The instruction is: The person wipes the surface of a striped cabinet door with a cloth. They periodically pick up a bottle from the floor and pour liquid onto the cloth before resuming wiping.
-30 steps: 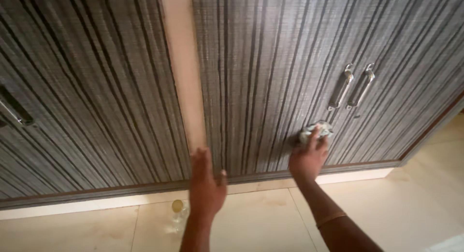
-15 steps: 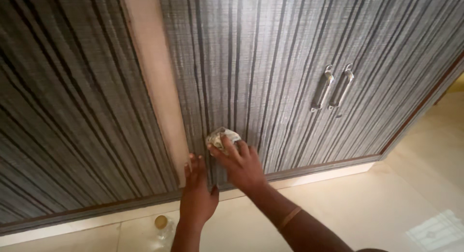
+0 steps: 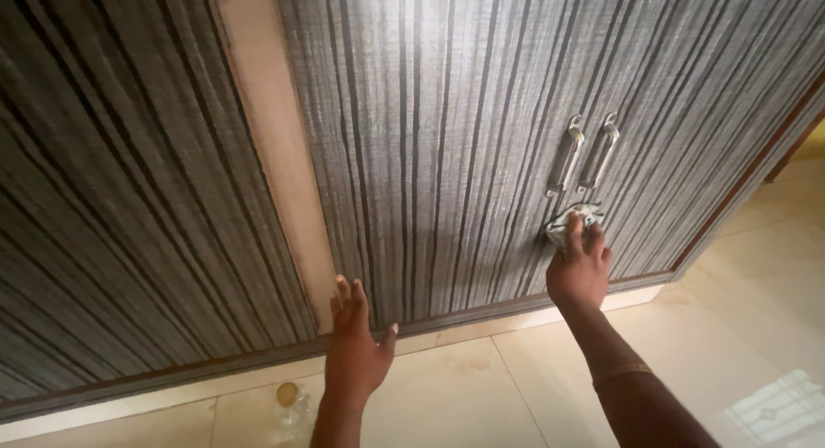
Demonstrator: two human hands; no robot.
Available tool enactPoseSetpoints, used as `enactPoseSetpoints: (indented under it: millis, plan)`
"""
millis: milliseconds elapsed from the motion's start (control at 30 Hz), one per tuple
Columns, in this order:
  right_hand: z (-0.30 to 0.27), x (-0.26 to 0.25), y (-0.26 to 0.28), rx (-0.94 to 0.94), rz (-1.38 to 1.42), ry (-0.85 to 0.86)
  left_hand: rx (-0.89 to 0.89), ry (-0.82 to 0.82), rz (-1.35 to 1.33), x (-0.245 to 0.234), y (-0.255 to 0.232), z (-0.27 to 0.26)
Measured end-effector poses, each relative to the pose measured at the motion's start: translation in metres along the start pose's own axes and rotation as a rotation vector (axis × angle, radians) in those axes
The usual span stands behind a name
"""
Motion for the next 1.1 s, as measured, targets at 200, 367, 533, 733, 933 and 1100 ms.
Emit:
enactPoseSetpoints:
  millis: [200,367,533,733,933,1100]
  plan:
    - [-0.013,-0.003,0.058,-0.117,0.112,-0.209,-0.017,0.006,-0.029,-0.002,-0.002,-0.002]
    - [-0.053,-0.001,0.157,-0.337,0.026,0.016,-0.027,0.036,-0.009,-0.003,0.002,-0.001]
    - [-0.083,-0.029,0.220,-0.874,0.163,-0.181,0.022,0.013,0.015,-0.004,0.003,0.000]
    - [-0.056,-0.016,0.192,-1.077,-0.019,-0.034,0.020,-0.012,0.002,-0.006,0.003,-0.001]
    - [0.011,-0.031,0.141,-0.713,-0.214,-0.132,0.022,-0.027,-0.032,-0.008,0.008,-0.005]
    - [0.046,-0.070,0.160,-0.723,-0.084,-0.282,0.016,-0.014,-0.063,0.001,0.004,-0.005]
Point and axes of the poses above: each hand's wrist, its own z-axis towards the middle knuckle, its own x-axis out of the palm, y = z × x, the point moved 5 cm from there along z, towards the middle knuckle, and after that the axes turned 12 degrees about -y, right-handed, at the moved point
